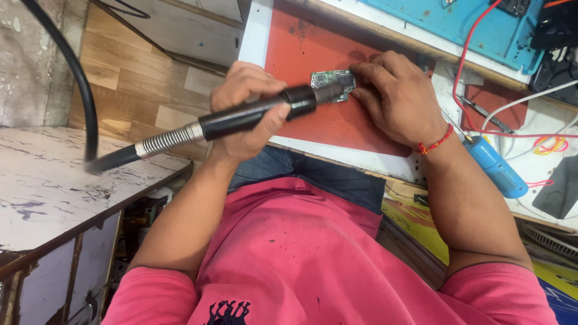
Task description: The person uses a hot air gun to heat a small circuit board placed on a red mat. They hold the board steady with one hand while directing the hot air with the other, then set the tool down and continue to handle the board.
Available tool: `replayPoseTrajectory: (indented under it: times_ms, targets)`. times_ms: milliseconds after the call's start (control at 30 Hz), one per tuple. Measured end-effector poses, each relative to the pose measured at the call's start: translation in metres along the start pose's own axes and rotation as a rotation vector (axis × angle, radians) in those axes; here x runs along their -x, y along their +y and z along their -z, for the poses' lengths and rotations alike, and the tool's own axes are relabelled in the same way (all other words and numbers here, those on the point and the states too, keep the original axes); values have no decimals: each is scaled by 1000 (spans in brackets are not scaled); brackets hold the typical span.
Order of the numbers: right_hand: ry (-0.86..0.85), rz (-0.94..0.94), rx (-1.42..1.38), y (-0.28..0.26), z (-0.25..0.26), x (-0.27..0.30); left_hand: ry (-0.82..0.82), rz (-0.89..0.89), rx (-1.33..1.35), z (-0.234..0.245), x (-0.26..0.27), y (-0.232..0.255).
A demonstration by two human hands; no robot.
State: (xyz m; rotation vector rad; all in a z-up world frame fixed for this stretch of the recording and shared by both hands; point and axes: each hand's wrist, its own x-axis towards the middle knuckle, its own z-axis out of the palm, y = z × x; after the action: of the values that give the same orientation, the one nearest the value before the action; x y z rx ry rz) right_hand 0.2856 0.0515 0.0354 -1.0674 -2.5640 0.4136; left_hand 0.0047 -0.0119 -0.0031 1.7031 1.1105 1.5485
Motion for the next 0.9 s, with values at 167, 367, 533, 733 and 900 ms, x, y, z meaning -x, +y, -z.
replayPoseTrajectory:
  times_ms: [167, 367, 533, 733, 900]
  targets:
    - [8, -35, 33, 0, 3, -1, 17, 27, 19, -1, -5, 3]
    - [-6, -34, 7, 0, 3, -5, -59, 14, 50, 4, -5, 4]
    - [4, -10, -12, 2, 3, 0, -39, 18, 97, 3, -4, 0]
    - [-32, 16, 8, 3, 1, 0, -125, -42, 10, 2, -4, 1]
    - [-52, 11, 14, 5, -1, 2, -59, -50, 22, 2, -5, 0]
